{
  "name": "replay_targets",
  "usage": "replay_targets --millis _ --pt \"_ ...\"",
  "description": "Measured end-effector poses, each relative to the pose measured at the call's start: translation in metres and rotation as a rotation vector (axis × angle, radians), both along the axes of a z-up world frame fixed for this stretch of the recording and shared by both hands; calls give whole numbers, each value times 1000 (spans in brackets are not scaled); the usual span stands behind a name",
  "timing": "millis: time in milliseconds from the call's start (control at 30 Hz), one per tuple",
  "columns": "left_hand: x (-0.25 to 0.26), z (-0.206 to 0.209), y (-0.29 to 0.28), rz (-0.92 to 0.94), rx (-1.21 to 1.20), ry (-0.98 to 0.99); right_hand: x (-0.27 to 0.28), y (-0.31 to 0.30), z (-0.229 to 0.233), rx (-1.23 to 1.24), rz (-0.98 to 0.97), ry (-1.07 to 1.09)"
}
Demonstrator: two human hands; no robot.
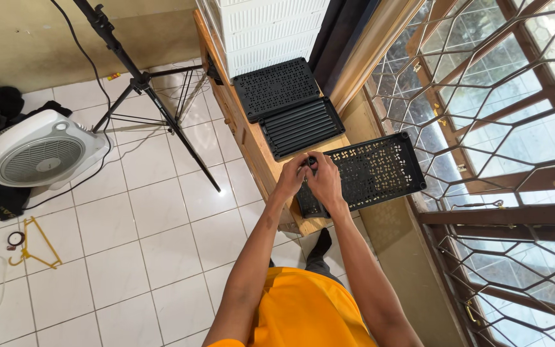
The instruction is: The person assembles a black plastic tray by inserting two black rods into holes on the tray's underside. The person picks up the rods, aligns them with the holes, and pushes them through to secure them in place.
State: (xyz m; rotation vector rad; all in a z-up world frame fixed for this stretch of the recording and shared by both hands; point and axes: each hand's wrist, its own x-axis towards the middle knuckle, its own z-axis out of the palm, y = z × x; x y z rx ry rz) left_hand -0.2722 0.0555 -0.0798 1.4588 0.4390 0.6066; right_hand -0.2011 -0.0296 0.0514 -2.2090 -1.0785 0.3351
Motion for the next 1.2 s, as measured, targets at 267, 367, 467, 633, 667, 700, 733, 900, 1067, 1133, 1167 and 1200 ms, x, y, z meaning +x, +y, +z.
replay_targets --millis 267,367,467,633,667,700,733,900,1067,1133,1167,1200 --pt "-2 30 -5 -12 154 41 22 -21 9 163 -82 244" --pt "2 36 -6 -32 197 46 26 -24 6 188 -99 335" --pt "3 39 -12 -18 215 4 28 -22 2 227 -111 362" --pt "5 32 -19 -5 199 47 34 -24 -9 305 -171 551" --pt "5 29 -18 -10 178 66 34 -25 -12 319 -170 563" --pt "4 26 -18 -15 157 84 33 -24 -16 334 -169 575" --pt "4 24 -17 -7 155 84 33 -24 -18 347 -167 582" --pt "-10 29 -5 48 170 50 30 -20 -27 303 -147 520" --pt "-25 54 -1 76 79 150 24 -15 -40 201 -111 462" --pt "-25 65 -1 85 -23 195 22 -14 -45 194 -99 446" --pt "-24 69 -1 81 -74 202 23 -13 -46 194 -81 441" --pt "-24 72 -1 75 -126 209 25 -14 -46 192 -63 438"
